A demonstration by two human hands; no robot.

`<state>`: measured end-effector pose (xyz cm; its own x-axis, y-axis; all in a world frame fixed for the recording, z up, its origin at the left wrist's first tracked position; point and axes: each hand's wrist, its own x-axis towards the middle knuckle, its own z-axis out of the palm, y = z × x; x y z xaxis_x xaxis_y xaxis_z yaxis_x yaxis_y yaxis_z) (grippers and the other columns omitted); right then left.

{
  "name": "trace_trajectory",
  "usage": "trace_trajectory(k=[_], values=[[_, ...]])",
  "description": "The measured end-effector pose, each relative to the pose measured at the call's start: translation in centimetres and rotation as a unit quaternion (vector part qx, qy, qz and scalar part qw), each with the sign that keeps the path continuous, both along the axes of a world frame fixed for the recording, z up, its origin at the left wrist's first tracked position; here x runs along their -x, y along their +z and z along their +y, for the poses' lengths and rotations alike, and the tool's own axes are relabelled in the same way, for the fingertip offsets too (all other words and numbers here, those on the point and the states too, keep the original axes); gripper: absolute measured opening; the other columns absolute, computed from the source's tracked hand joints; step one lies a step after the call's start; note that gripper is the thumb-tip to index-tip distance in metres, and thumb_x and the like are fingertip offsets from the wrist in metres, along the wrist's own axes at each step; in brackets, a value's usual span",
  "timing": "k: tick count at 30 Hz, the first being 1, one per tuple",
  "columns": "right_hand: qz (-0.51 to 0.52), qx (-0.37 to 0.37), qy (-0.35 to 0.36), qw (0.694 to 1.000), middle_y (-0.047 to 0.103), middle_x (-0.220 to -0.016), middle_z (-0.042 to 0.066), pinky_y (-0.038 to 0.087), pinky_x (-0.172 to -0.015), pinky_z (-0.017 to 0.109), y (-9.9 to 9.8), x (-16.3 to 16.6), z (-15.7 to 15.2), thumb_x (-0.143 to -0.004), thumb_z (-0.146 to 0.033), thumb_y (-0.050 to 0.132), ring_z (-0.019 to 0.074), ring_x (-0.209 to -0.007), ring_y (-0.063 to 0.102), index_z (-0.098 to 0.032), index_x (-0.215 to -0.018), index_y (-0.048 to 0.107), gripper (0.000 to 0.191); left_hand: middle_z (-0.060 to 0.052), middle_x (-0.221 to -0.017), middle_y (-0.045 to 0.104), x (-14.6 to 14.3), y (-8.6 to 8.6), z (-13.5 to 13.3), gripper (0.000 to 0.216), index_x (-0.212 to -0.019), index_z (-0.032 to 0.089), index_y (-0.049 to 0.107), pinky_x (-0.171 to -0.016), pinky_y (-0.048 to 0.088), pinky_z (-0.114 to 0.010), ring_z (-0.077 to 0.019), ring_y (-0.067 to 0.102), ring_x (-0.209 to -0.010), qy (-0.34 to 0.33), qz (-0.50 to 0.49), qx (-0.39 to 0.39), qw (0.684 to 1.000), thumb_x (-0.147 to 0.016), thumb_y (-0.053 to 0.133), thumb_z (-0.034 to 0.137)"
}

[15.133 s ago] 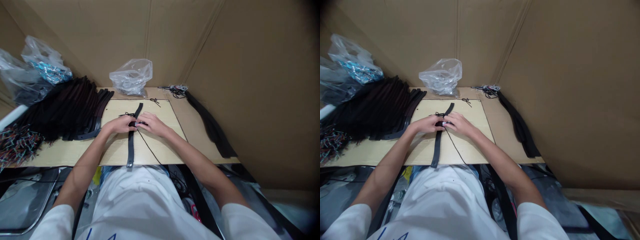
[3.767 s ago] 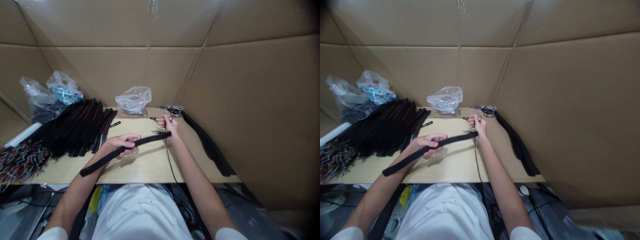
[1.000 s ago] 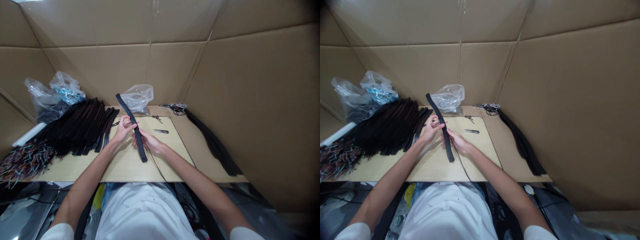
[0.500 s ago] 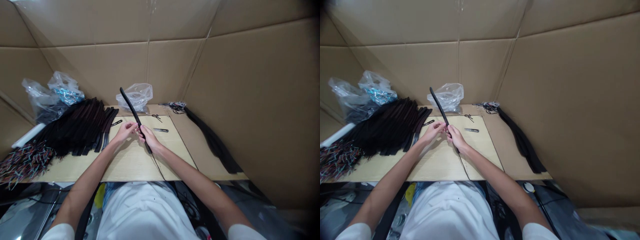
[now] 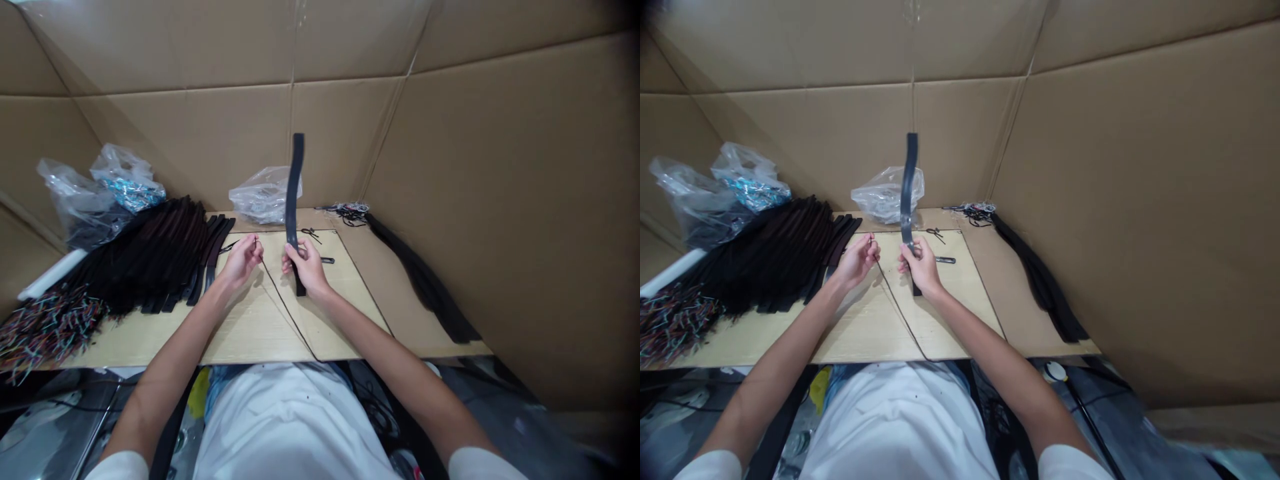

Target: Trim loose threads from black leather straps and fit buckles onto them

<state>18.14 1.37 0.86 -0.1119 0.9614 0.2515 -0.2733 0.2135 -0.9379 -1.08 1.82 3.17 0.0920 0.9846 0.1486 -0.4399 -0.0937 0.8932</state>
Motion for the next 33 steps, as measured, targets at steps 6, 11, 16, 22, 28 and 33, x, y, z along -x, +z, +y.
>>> trace_trajectory(k=[6, 11, 16, 22, 28, 33], values=[[-0.010, -0.016, -0.060, 0.998, 0.063, -0.066, -0.008, 0.040, -0.044, 0.019, 0.7, -0.7, 0.3, -0.090, -0.062, 0.079, 0.0106, -0.048, 0.053, -0.028, -0.102, 0.048, 0.047, 0.000, -0.081, 0.059, 0.2, -0.4, 0.2, 0.036, -0.094, 0.018, 0.076, -0.072, 0.041, -0.025, -0.0109, 0.047, -0.072, 0.055, 0.077, -0.067, 0.993, -0.084, 0.090, 0.050], [-0.054, -0.020, -0.050, 0.997, 0.060, -0.065, -0.007, 0.037, -0.045, 0.020, 0.0, -0.3, 0.1, -0.095, -0.060, 0.069, 0.0106, -0.049, 0.050, -0.026, -0.098, 0.053, 0.038, -0.002, -0.087, 0.064, -0.7, -0.7, -0.2, 0.033, -0.101, 0.020, 0.079, -0.080, 0.046, -0.028, -0.0153, 0.056, -0.082, 0.030, 0.170, -0.096, 0.980, -0.091, 0.082, 0.052], [-0.071, -0.037, -0.022, 0.997, 0.064, -0.073, -0.005, 0.040, -0.050, 0.022, -0.6, 0.4, -0.2, -0.100, -0.052, 0.061, 0.0116, -0.053, 0.053, -0.026, -0.105, 0.057, 0.027, -0.001, -0.086, 0.066, -1.2, -0.2, -0.9, 0.031, -0.106, 0.020, 0.076, -0.079, 0.049, -0.029, -0.0155, 0.060, -0.079, 0.008, 0.186, -0.119, 0.975, -0.090, 0.083, 0.045], [-0.064, -0.053, 0.004, 0.997, 0.063, -0.074, -0.004, 0.039, -0.051, 0.023, -1.2, 1.0, -0.5, -0.101, -0.053, 0.062, 0.0120, -0.055, 0.052, -0.025, -0.104, 0.059, 0.028, -0.003, -0.085, 0.078, -1.5, 0.1, -1.0, 0.045, -0.114, 0.021, 0.065, -0.077, 0.053, -0.030, -0.0165, 0.068, -0.076, 0.017, 0.131, -0.104, 0.986, -0.085, 0.087, 0.049], [-0.055, -0.043, 0.001, 0.998, 0.061, -0.074, -0.004, 0.036, -0.047, 0.023, -1.1, 1.1, -0.8, -0.099, -0.066, 0.067, 0.0112, -0.052, 0.050, -0.025, -0.095, 0.059, 0.042, -0.007, -0.083, 0.080, -1.5, 0.3, -1.0, 0.052, -0.095, 0.018, 0.067, -0.073, 0.055, -0.030, -0.0160, 0.069, -0.071, 0.027, 0.145, -0.071, 0.986, -0.074, 0.095, 0.056], [-0.048, -0.052, -0.007, 0.997, 0.061, -0.072, -0.004, 0.035, -0.044, 0.023, -0.7, 1.0, -1.0, -0.097, -0.070, 0.069, 0.0095, -0.048, 0.048, -0.025, -0.092, 0.058, 0.047, -0.003, -0.069, 0.074, -1.7, 0.0, -1.0, 0.055, -0.089, 0.016, 0.071, -0.063, 0.050, -0.027, -0.0138, 0.064, -0.061, 0.016, 0.187, -0.053, 0.981, -0.070, 0.096, 0.061]])
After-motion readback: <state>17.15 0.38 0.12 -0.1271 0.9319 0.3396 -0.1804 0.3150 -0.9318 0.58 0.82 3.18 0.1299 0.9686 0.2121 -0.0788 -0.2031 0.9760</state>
